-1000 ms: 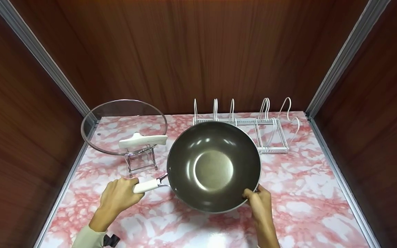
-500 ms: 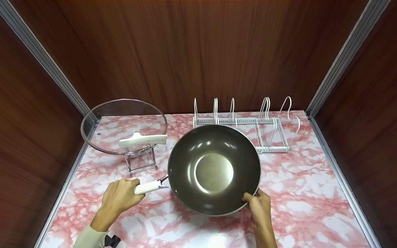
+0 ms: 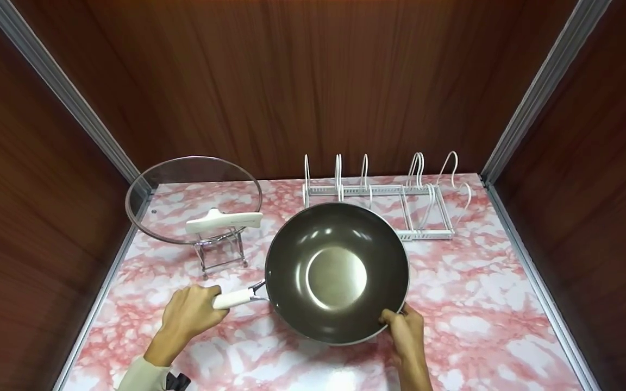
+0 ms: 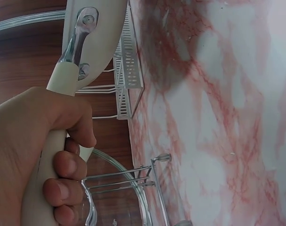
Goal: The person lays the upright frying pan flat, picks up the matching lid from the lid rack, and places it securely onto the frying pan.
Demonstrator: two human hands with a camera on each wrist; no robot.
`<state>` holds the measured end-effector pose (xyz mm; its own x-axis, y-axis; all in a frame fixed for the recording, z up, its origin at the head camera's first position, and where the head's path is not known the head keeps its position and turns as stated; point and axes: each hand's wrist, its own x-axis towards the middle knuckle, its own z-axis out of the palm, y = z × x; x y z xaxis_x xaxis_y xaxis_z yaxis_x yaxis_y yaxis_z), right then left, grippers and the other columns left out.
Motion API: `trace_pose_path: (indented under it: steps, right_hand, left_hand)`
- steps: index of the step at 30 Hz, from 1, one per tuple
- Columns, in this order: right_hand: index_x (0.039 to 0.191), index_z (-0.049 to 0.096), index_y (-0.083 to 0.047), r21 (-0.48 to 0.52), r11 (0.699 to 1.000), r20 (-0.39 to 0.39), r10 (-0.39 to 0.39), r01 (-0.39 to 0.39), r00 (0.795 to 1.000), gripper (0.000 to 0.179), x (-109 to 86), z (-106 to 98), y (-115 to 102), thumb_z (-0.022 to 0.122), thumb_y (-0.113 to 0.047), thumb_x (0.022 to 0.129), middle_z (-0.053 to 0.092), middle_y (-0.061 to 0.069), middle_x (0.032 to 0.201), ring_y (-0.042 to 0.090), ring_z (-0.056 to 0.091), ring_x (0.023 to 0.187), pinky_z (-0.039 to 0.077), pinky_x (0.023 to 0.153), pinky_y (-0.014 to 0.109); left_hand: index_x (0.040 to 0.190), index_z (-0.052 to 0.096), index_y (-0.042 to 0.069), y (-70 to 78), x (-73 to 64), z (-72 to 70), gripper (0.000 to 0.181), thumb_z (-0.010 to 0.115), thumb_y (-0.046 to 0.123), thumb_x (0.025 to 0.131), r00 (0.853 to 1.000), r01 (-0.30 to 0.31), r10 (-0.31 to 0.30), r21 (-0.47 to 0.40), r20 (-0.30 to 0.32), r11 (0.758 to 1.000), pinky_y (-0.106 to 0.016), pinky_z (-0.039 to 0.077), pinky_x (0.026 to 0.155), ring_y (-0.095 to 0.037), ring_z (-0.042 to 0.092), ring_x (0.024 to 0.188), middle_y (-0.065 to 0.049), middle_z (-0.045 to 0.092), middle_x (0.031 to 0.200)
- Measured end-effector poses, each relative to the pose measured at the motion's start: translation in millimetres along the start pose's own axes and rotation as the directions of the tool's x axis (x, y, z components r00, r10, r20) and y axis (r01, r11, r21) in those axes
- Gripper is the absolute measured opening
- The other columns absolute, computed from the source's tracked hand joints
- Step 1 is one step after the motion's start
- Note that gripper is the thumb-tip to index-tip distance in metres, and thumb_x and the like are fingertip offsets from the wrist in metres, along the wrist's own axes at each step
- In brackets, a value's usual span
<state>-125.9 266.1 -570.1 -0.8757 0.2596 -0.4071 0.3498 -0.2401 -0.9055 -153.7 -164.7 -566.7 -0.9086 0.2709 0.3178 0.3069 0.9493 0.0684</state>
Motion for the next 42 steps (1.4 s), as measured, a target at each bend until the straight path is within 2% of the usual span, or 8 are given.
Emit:
trace_pose_path:
  steps: [6, 15, 22, 28, 35, 42]
  right_hand:
    - [0.099, 0.063, 0.003, 0.037, 0.999, -0.017, -0.016, 0.017, 1.0, 0.024, 0.8, 1, 7, 0.05, 0.015, 0.082, 0.064, 0.002, 0.077, 0.012, 0.07, 0.071, 0.062, 0.073, 0.027]
    - [0.122, 0.059, 0.013, 0.025, 0.999, -0.024, 0.021, -0.02, 0.999, 0.043, 0.6, 0, 15, 0.051, 0.015, 0.08, 0.071, 0.002, 0.084, 0.012, 0.073, 0.073, 0.063, 0.072, 0.027]
    - [0.113, 0.062, 0.011, 0.021, 0.999, -0.023, 0.032, -0.031, 0.999, 0.035, 1.7, 0, 20, 0.052, 0.015, 0.079, 0.07, 0.003, 0.084, 0.013, 0.073, 0.074, 0.063, 0.073, 0.027]
    - [0.101, 0.068, 0.004, 0.02, 0.999, -0.038, 0.037, -0.036, 0.999, 0.03, 1.8, -1, 26, 0.053, 0.015, 0.078, 0.072, 0.001, 0.079, 0.012, 0.072, 0.072, 0.061, 0.072, 0.026]
    - [0.119, 0.064, 0.007, -0.007, 0.999, -0.039, 0.052, -0.053, 0.998, 0.043, 2.1, 0, 31, 0.055, 0.012, 0.077, 0.075, 0.001, 0.083, 0.013, 0.074, 0.076, 0.061, 0.074, 0.026]
    - [0.114, 0.064, 0.004, -0.036, 0.994, -0.036, 0.104, -0.105, 0.994, 0.037, 3.9, 1, 35, 0.057, 0.009, 0.079, 0.075, 0.003, 0.081, 0.016, 0.073, 0.074, 0.06, 0.071, 0.029]
  left_hand:
    - [0.064, 0.049, 0.017, -0.9, -1.5, 5.2, 0.029, 0.077, 0.022, 0.07, 1.0, 0.001, -0.001, 0.007, -0.002, 1.0, -0.036, 0.039, 0.041, -0.014, 0.04, 0.045, 0.0, 0.051, 0.055]
    - [0.064, 0.048, 0.017, -2.0, -2.6, 11.0, 0.029, 0.076, 0.021, 0.07, 1.0, -0.007, 0.007, 0.007, 0.002, 1.0, -0.036, 0.039, 0.041, -0.013, 0.038, 0.046, 0.001, 0.048, 0.054]
    - [0.063, 0.049, 0.018, -4.1, -3.9, 15.5, 0.03, 0.077, 0.022, 0.07, 1.0, -0.011, 0.011, 0.003, 0.0, 1.0, -0.038, 0.041, 0.041, -0.015, 0.039, 0.045, 0.001, 0.05, 0.054]
    - [0.064, 0.049, 0.018, -5.1, -5.2, 18.2, 0.03, 0.078, 0.022, 0.07, 0.999, -0.012, 0.012, -0.005, 0.029, 1.0, -0.036, 0.04, 0.042, -0.014, 0.038, 0.046, 0.002, 0.049, 0.054]
    - [0.064, 0.052, 0.017, -6.8, -6.8, 21.2, 0.028, 0.079, 0.023, 0.07, 0.999, -0.015, 0.016, -0.004, 0.036, 1.0, -0.037, 0.039, 0.042, -0.015, 0.04, 0.045, 0.001, 0.051, 0.054]
    - [0.064, 0.053, 0.017, -9.6, -8.3, 25.7, 0.027, 0.079, 0.023, 0.068, 0.999, -0.015, 0.015, -0.008, 0.032, 1.0, -0.04, 0.04, 0.042, -0.017, 0.043, 0.045, 0.0, 0.054, 0.055]
